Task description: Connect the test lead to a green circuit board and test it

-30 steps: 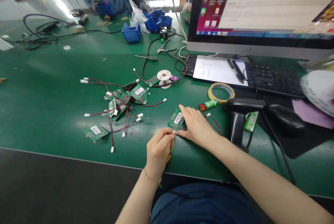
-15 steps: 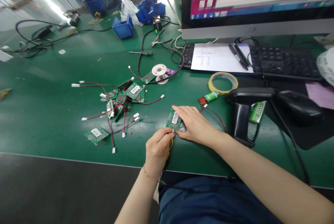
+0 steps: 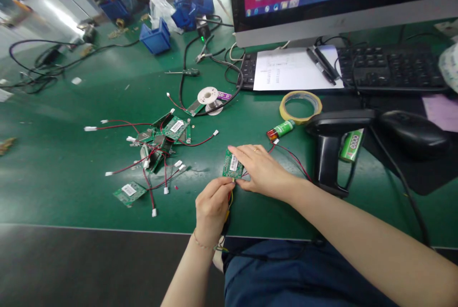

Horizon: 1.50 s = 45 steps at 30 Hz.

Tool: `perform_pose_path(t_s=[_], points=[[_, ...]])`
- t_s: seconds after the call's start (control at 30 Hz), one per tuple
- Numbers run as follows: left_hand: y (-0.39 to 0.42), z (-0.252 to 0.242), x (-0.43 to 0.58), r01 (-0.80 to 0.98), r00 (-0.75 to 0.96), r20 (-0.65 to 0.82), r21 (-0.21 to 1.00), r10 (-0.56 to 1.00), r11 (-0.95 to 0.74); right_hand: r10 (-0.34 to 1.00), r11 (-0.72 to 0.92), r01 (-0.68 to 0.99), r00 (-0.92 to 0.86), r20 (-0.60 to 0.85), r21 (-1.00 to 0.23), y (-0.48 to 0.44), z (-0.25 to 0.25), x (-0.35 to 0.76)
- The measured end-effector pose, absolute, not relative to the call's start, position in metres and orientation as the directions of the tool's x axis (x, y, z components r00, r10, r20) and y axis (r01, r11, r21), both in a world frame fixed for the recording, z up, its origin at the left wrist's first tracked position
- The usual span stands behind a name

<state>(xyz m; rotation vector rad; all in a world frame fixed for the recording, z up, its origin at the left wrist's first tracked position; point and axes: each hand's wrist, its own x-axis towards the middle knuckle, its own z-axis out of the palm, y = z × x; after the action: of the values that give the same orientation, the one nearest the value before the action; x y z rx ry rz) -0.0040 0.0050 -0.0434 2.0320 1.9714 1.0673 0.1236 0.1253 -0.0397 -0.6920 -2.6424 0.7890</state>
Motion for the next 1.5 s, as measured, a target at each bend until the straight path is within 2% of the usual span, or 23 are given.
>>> perform_pose_path(t_s=[0.6,1.1,1.23,1.4,1.5], points=[[0.009,-0.042,-0.003,0.852,-0.090,0.385,0.507,0.919,-0.129,0.465,0.757,0.344,-0.881,0.089,-0.555,0.127,-0.029,0.121],[0.013,-0.041,-0.004,0.930,0.051,0.403,0.314,0.914,-0.191,0.439,0.798,0.323,-0.890,0.125,-0.509,0.127,-0.025,0.120],[0.015,-0.038,-0.004,0.938,0.075,0.377,0.289,0.923,-0.194,0.434,0.806,0.310,-0.889,0.145,-0.505,0.127,-0.026,0.120],[0.018,-0.036,-0.008,0.925,0.100,0.346,0.313,0.933,-0.215,0.437,0.807,0.311,-0.886,0.155,-0.501,0.127,-0.028,0.119],[0.018,-0.034,-0.010,0.935,0.150,0.334,0.257,0.931,-0.243,0.441,0.809,0.313,-0.883,0.161,-0.497,0.127,-0.028,0.119]])
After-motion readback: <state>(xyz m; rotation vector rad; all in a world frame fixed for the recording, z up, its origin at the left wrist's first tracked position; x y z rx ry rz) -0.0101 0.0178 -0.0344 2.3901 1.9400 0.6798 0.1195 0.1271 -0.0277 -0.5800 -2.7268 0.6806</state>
